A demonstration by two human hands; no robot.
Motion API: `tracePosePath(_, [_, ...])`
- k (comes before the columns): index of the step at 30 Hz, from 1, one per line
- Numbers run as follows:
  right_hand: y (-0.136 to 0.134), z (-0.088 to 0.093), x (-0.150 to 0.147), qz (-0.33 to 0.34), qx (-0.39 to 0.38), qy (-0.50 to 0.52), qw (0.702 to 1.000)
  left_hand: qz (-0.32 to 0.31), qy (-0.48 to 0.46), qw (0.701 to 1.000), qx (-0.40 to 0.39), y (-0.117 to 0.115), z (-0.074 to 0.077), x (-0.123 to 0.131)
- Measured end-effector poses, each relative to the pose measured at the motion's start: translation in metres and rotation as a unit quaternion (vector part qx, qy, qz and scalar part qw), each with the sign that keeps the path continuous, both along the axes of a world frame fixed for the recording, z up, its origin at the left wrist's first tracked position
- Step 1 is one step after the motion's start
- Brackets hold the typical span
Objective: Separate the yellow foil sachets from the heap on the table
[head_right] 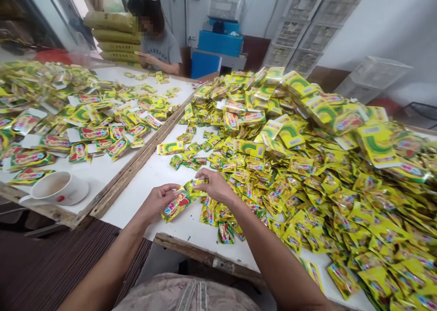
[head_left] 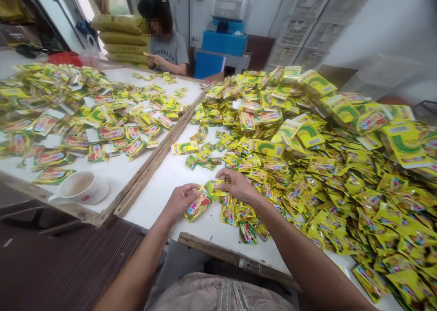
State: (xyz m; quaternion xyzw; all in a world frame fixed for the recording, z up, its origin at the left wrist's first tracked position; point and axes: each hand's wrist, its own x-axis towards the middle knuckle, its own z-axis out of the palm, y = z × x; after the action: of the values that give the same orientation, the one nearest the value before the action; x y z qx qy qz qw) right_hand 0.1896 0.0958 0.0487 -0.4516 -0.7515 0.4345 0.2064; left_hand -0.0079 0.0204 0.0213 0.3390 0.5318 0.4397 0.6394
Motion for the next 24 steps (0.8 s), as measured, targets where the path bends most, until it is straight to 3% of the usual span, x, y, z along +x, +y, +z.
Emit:
tracePosePath(9, [-0.006, 0.013, -0.009, 0.05, 0.027, -0.055, 0.997, -0.015, -0.049, 0.999, 0.012, -0.004, 0.002, 0.003])
tracePosePath(14, [-0.014, 0.021, -0.015, 0.011, 0.022, -0.076, 0.997, -0.048, -0.03, 0.998, 0.031, -0.002, 0.002, 0.005])
tracePosePath(20, [-0.023, 0.015, -0.011, -0.068, 0.003, 0.041, 0.997, 0.002, -0.06, 0.998, 0.022, -0.002, -0.005, 0.008])
tracePosePath(24, [-0.032, 0.012, -0.011, -0.09, 0.005, 0.02, 0.996, 0.014, -0.064, 0.998, 0.024, -0.003, -0.005, 0.01])
